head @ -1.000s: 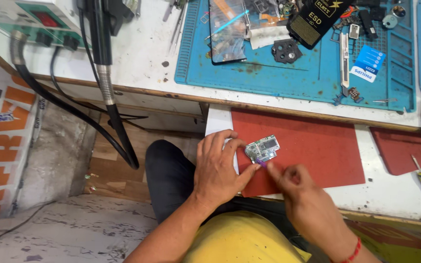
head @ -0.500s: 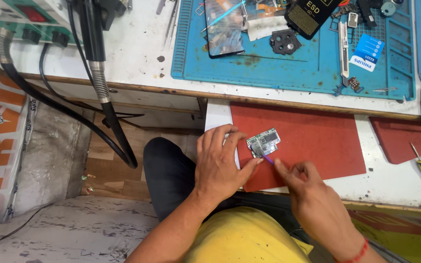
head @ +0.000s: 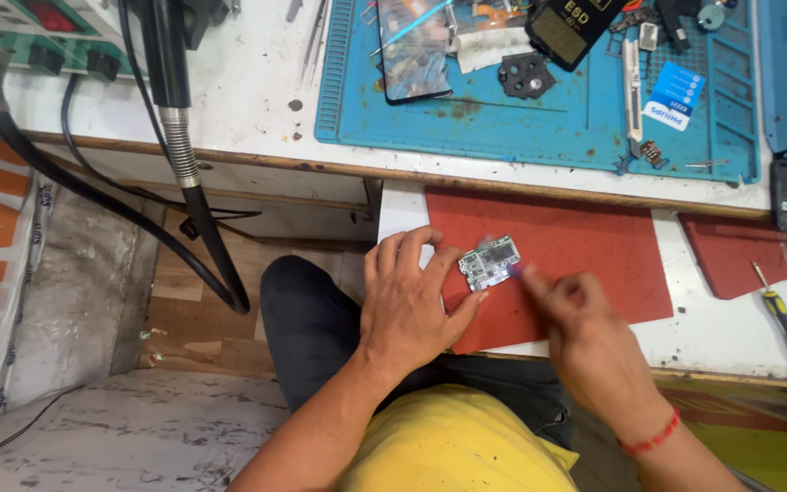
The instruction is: The person cleans a small green circuit board on a red mat using a toothbrush and a hot air gun. They scrub the board with the toothbrush, apply heat with the hot air gun, and repeat the scrubbing process to remove residue.
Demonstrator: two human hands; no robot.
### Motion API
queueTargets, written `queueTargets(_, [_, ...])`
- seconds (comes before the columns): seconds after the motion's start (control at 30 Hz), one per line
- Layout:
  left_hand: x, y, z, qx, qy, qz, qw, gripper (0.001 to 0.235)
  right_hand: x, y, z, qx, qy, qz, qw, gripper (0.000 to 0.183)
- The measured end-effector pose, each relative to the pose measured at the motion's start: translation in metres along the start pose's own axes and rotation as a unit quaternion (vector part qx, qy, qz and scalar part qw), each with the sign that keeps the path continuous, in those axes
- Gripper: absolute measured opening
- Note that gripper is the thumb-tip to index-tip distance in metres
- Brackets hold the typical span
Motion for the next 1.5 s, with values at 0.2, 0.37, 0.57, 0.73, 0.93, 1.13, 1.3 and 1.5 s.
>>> queueTargets(0.2, [0.001, 0.001, 0.002, -0.002, -0.003, -0.005, 1.0, 0.051, -0.007, 0.004, 0.011, 0.056, 0.036, 0.009, 0.998, 0.061])
queueTargets(0.37, [-0.001, 0.002, 0.001, 0.002, -0.001, -0.01, 1.0, 0.05, -0.009, 0.002, 0.018, 0.045, 0.05, 0.037, 0.997, 0.061])
queueTargets(0.57, [-0.002, 0.003, 0.001, -0.006, 0.001, -0.011, 1.0, 0.049, -0.008, 0.009, 0.002, 0.056, 0.033, 0.027, 0.998, 0.064])
queueTargets(0.73, [-0.001, 0.003, 0.001, -0.003, -0.006, -0.013, 1.0, 0.048, -0.004, -0.012, -0.004, -0.023, -0.001, 0.027, 0.999, 0.057])
queueTargets(0.93, [-0.003, 0.004, 0.0, 0.001, -0.005, -0.014, 1.0, 0.049, -0.005, -0.007, -0.003, -0.02, 0.007, 0.011, 1.0, 0.055])
queueTargets(1.13, [-0.002, 0.003, 0.0, 0.003, -0.007, -0.018, 1.0, 0.048, -0.013, -0.008, 0.002, -0.002, 0.027, 0.006, 1.0, 0.055])
queueTargets(1.3, [-0.002, 0.003, -0.001, 0.005, -0.009, -0.021, 1.0, 0.048, -0.013, -0.004, 0.006, 0.007, 0.047, 0.017, 0.999, 0.055])
queueTargets(1.5, [-0.003, 0.005, 0.0, 0.005, -0.002, -0.021, 1.0, 0.048, -0.012, -0.005, 0.005, 0.009, 0.048, 0.024, 0.999, 0.057])
Point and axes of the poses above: each hand's wrist, its own z-axis away from the middle knuckle, its own y-axis out of the palm, x = y × z, the point moved 7 cm from there along -z, towards the middle knuckle, and after that the axes turned 5 degrees about -z, right-handed, at the moved point
